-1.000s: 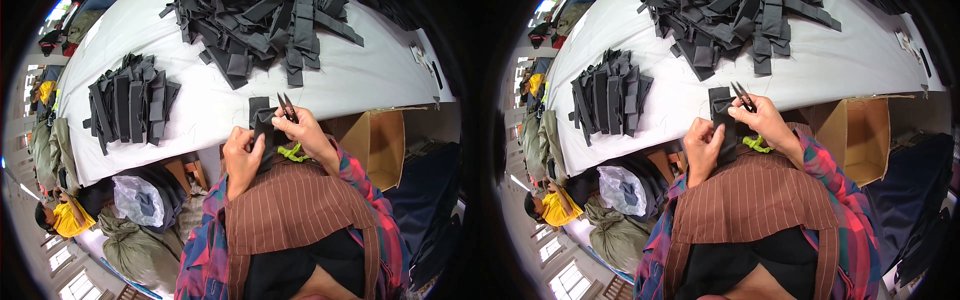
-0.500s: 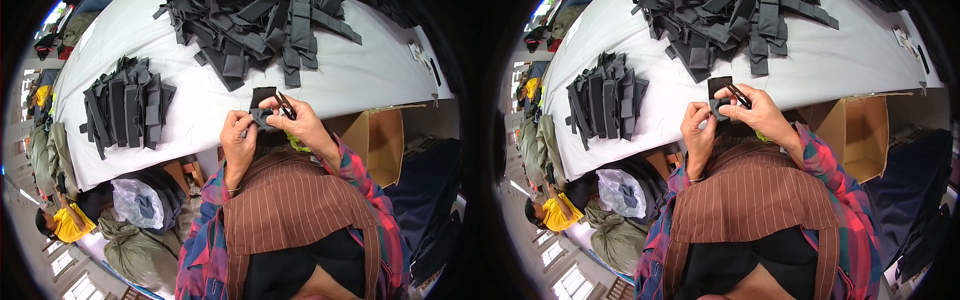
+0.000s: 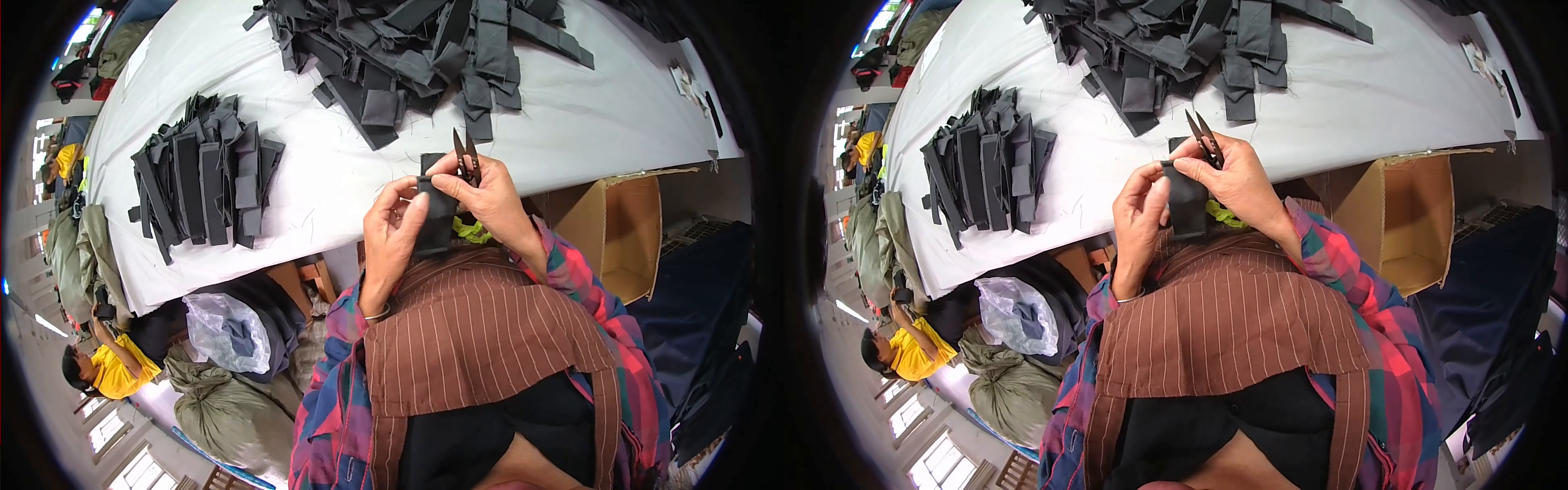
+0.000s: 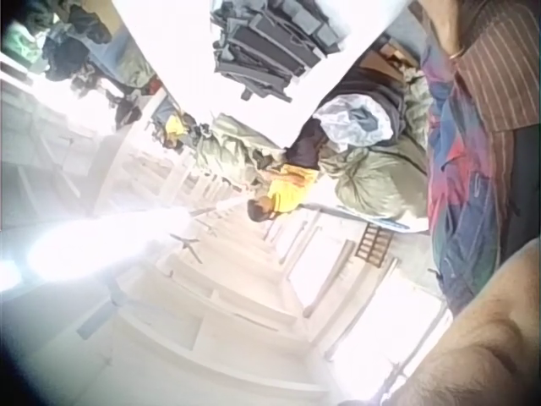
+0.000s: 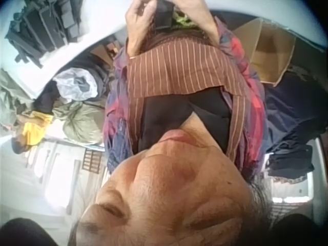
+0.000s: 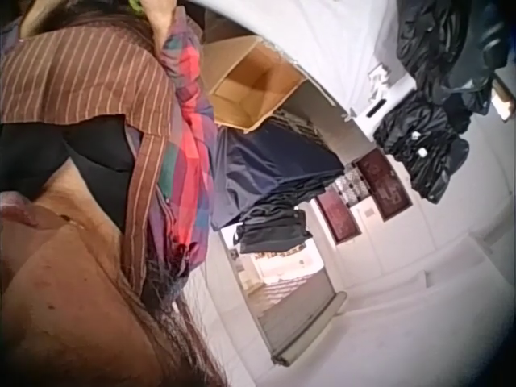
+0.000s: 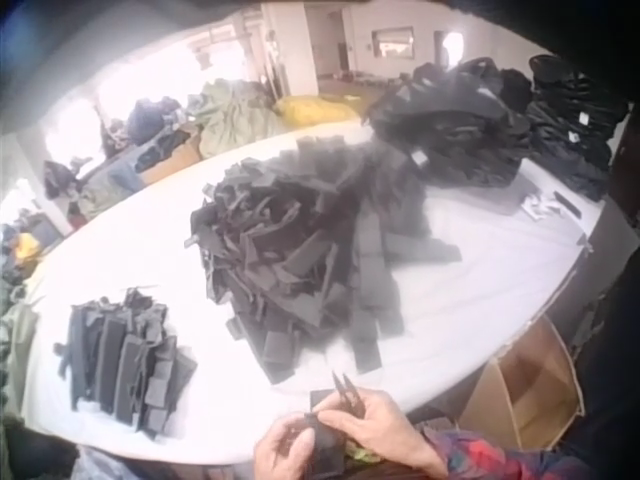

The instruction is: Trimming excess thread or small parts from black fabric strips using snips.

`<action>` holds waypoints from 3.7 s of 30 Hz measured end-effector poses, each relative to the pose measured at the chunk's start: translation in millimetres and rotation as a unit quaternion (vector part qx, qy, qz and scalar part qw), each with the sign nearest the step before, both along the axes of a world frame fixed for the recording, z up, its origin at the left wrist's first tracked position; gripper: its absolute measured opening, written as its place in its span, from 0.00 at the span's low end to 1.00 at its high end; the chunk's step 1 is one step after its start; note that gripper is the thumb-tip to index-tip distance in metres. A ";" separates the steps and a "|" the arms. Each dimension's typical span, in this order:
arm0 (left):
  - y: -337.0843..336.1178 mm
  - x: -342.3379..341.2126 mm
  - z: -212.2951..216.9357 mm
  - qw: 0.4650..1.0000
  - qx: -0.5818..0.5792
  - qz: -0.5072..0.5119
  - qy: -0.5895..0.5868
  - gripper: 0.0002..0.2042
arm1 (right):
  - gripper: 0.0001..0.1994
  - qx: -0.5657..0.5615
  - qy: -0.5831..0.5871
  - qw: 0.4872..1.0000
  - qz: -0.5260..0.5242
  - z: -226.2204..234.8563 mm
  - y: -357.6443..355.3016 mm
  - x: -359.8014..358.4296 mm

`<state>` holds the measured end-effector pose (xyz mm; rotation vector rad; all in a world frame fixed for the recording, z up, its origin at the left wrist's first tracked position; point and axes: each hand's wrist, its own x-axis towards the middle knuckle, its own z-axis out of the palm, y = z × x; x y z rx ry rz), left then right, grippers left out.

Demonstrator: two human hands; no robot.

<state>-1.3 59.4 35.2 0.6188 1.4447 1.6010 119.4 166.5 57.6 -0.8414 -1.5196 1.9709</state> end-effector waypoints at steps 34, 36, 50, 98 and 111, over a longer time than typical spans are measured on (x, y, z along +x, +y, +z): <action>-1.8 1.3 44.7 0.916 0.138 0.102 0.362 0.14 | 0.08 0.496 -0.078 0.865 0.011 61.3 -7.0 35.2; -1.4 -0.2 44.7 0.915 0.140 0.103 0.364 0.14 | 0.08 0.503 -0.097 0.858 0.023 62.4 -4.6 36.2; -3.1 0.8 43.1 0.945 0.128 0.047 0.297 0.13 | 0.13 0.141 -0.054 0.986 0.074 64.2 -5.5 28.9; -1.2 -15.3 17.0 0.969 0.148 0.096 0.176 0.15 | 0.07 0.245 -0.071 0.966 0.029 43.0 1.4 27.8; -1.2 -14.0 15.5 0.971 0.145 0.093 0.165 0.15 | 0.04 0.381 -0.104 0.917 0.047 51.6 6.5 29.3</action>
